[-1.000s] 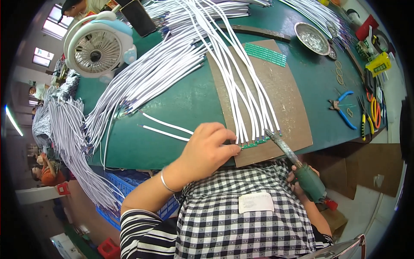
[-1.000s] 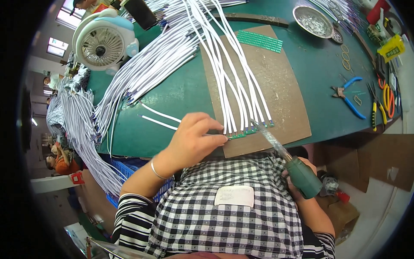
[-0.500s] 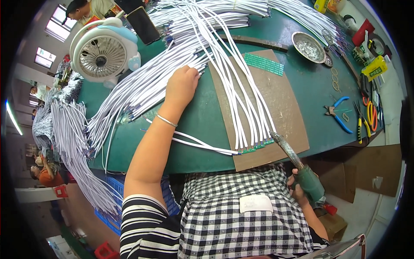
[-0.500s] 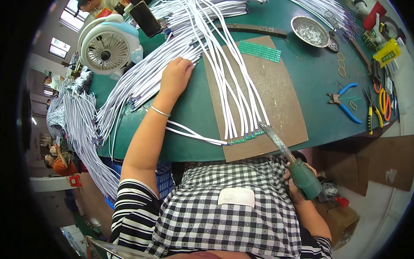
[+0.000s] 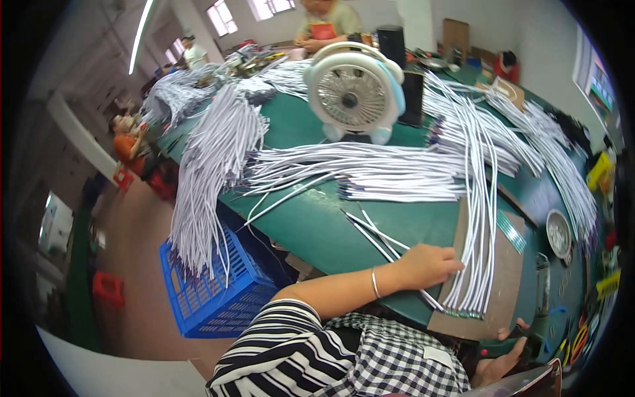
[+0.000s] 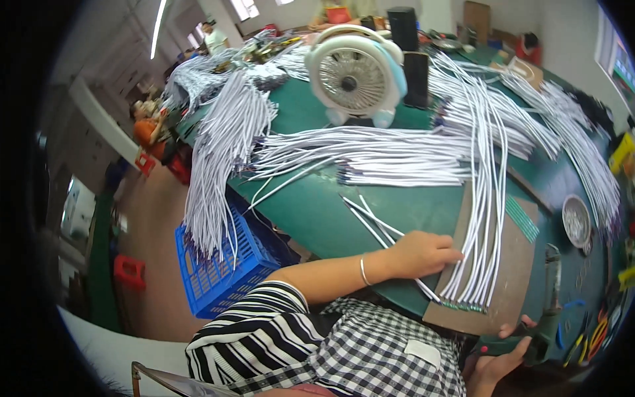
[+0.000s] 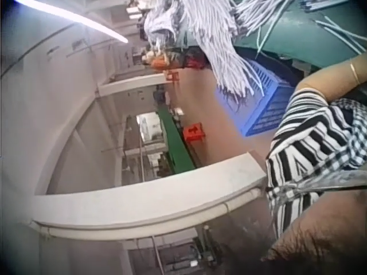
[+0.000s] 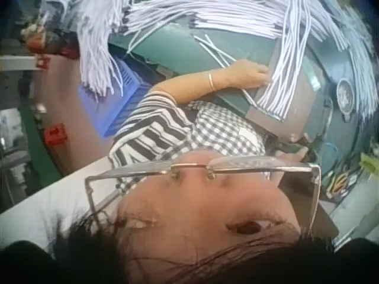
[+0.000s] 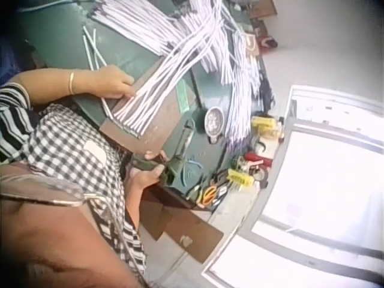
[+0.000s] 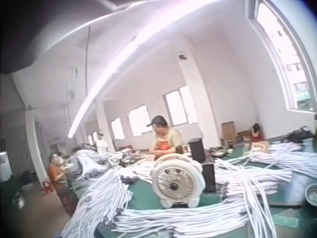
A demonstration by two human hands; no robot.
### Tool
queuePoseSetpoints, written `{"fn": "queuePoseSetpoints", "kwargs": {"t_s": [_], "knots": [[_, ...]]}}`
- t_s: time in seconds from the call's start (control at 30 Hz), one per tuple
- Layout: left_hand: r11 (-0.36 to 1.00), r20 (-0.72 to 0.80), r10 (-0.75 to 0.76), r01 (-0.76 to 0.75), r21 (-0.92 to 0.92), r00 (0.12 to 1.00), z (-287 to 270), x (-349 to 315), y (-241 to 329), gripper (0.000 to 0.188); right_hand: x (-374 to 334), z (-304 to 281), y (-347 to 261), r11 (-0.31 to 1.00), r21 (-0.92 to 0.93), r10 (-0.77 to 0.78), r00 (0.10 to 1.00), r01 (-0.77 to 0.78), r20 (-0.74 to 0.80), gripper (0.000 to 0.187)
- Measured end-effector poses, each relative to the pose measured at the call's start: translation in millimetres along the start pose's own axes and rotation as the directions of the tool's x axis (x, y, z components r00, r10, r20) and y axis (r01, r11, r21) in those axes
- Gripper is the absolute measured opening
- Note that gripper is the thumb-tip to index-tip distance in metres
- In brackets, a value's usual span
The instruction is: The person solders multiple white insulated wires onto a green printed circuit board using a soldering iron.
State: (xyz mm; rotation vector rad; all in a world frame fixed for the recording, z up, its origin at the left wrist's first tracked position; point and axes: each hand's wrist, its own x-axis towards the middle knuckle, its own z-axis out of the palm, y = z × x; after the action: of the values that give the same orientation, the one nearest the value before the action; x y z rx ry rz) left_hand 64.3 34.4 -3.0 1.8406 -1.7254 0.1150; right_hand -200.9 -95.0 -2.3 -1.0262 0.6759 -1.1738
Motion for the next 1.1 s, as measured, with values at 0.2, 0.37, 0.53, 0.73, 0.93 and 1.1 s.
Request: {"fn": "queuePoseSetpoints", "kwargs": {"t_s": [0.2, 0.37, 0.53, 0.73, 0.93, 1.1], "knots": [[0.986, 0.001, 0.017, -0.017, -0.169, 1.0, 0.5, -6.1, -4.3, 0.029, 33.6, 13.1, 17.6, 0.981, 0.191, 0.043, 0.999, -0.045, 0.014, 0.04], [0.976, 0.04, 0.004, 0.005, -0.218, 0.999, -3.5, -7.6, 1.0, 0.025, 58.7, -47.4, 56.0, 0.989, -0.117, -0.079, 0.994, 0.087, 0.069, 0.05], [0.964, 0.08, 0.05, -0.027, -0.264, 0.996, -7.2, 3.2, 9.7, 0.017, 117.8, -141.0, 133.5, 0.422, -0.276, -0.684, 0.503, 0.864, 0.528, 0.05], [0.97, 0.055, -0.018, 0.031, -0.241, 0.998, -6.4, -9.1, 14.3, 0.017, 105.8, -57.0, 133.7, 0.428, -0.168, -0.782, 0.457, 0.888, 0.425, 0.047], [0.981, -0.059, 0.009, -0.02, -0.193, 0.998, -4.1, -2.5, 4.4, 0.013, 75.1, -38.5, 87.9, 0.748, -0.274, -0.572, 0.797, 0.604, 0.196, 0.045], [0.98, -0.121, -0.095, 0.072, -0.183, 0.988, -4.5, -2.6, -8.7, 0.013, 55.6, -15.8, 60.6, 0.937, -0.222, -0.272, 0.962, 0.269, 0.016, 0.043]]}}
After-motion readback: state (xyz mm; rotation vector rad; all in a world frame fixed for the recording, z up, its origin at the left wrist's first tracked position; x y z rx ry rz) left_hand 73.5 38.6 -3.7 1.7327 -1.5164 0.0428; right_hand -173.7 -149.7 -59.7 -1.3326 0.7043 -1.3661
